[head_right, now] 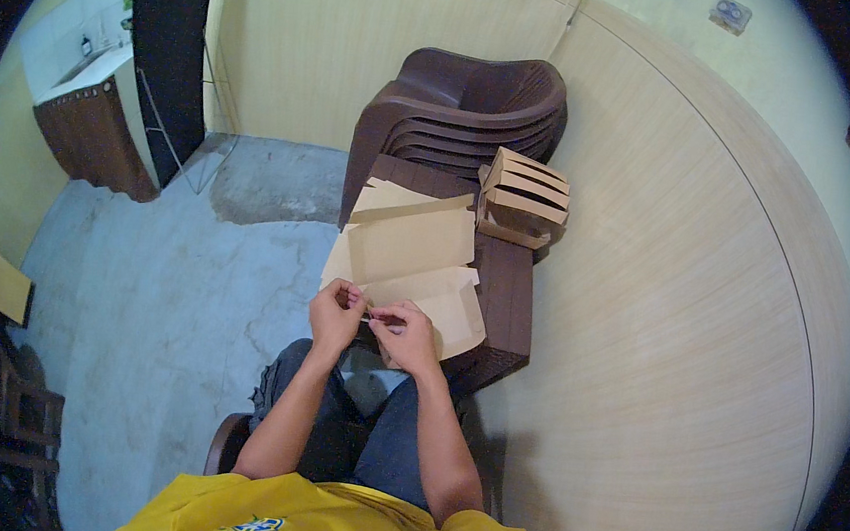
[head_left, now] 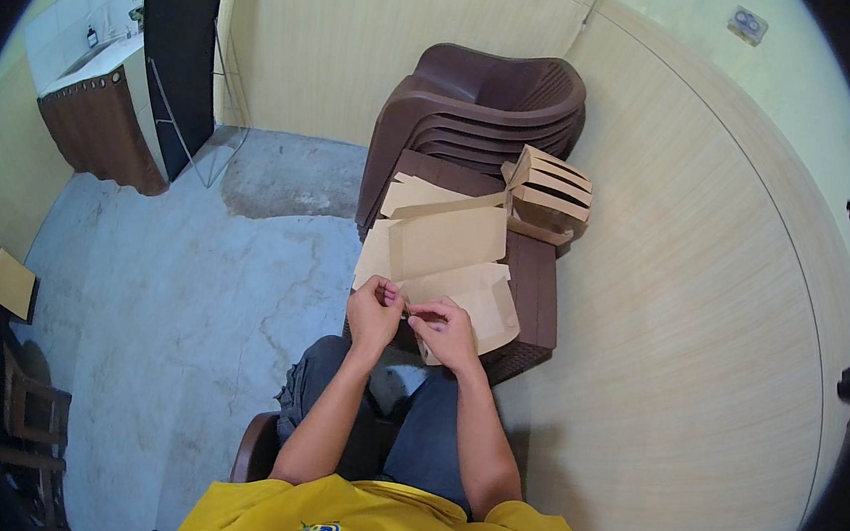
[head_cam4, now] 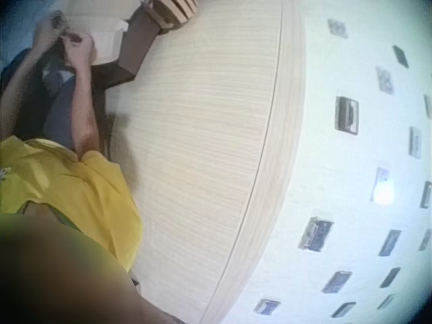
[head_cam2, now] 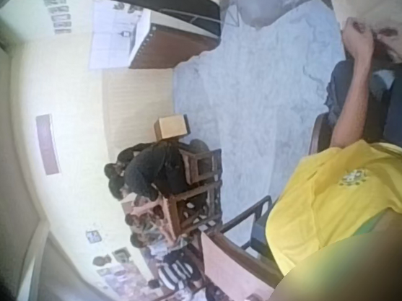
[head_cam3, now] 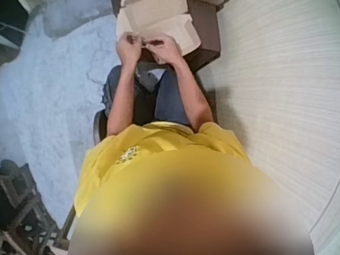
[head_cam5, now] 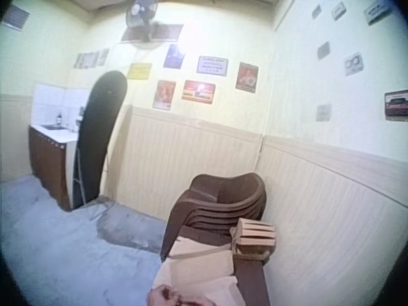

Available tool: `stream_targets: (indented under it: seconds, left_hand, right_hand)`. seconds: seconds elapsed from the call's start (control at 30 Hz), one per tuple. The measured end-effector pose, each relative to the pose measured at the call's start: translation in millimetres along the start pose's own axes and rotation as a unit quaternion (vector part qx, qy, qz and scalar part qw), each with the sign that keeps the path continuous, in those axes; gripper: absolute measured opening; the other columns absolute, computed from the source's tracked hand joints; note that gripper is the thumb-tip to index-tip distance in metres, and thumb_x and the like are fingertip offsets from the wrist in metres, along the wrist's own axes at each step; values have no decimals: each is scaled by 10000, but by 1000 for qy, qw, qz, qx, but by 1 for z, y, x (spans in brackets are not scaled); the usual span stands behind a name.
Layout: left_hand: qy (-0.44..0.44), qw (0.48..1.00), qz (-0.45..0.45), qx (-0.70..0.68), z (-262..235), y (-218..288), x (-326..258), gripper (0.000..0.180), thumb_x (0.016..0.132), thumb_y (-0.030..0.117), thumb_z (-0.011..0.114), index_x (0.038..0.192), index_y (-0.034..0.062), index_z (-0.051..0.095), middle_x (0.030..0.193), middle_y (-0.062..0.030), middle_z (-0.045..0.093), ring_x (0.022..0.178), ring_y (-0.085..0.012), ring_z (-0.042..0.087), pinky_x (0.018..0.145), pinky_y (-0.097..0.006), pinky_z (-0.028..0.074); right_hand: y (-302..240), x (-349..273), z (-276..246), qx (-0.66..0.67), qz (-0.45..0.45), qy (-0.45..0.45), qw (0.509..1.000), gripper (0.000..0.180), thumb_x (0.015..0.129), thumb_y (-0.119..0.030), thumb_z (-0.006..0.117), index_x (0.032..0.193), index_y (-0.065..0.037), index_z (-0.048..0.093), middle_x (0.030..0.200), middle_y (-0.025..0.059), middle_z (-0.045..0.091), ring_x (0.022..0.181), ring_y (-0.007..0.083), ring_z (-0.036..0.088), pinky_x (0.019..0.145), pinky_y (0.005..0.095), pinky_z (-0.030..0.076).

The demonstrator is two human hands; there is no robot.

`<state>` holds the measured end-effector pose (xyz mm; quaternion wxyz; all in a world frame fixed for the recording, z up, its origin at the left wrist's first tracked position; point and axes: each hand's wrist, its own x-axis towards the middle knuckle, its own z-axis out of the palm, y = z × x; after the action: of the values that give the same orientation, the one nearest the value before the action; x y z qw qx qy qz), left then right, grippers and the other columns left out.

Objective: The person assembles flat cardboard box blanks into finished boxes by folding and interlocking the flaps. The person handles each blank one at a time, folds the side and end flaps, and stacks the completed boxes on a small table.

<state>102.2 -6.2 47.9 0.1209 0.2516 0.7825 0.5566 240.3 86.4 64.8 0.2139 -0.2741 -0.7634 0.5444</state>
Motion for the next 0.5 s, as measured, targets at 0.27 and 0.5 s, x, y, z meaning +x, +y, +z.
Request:
stream_targets:
  seconds: [0.27,0.5]
  left_hand:
    - [4,987,28,-159,21,0,-27,289,936,50,816,1209,6,732,1069,-88,778,997,-153,728,858,-311,605]
    - [-44,976,42,-210,26,-11,-44,289,948,-51,740,1233,-7,749,1109,-87,779,1058,-179,747,919,-315,605]
  right_hand:
    - [31,16,3,137,49,6,989,181,1022,-67,714,1160,35,773,1078,97,762,995,185,744,925,343,621]
    - [9,30,6,133,141,85,977,207,1064,-175,701,1121,19,744,1027,110,767,808,161,756,656,293,630]
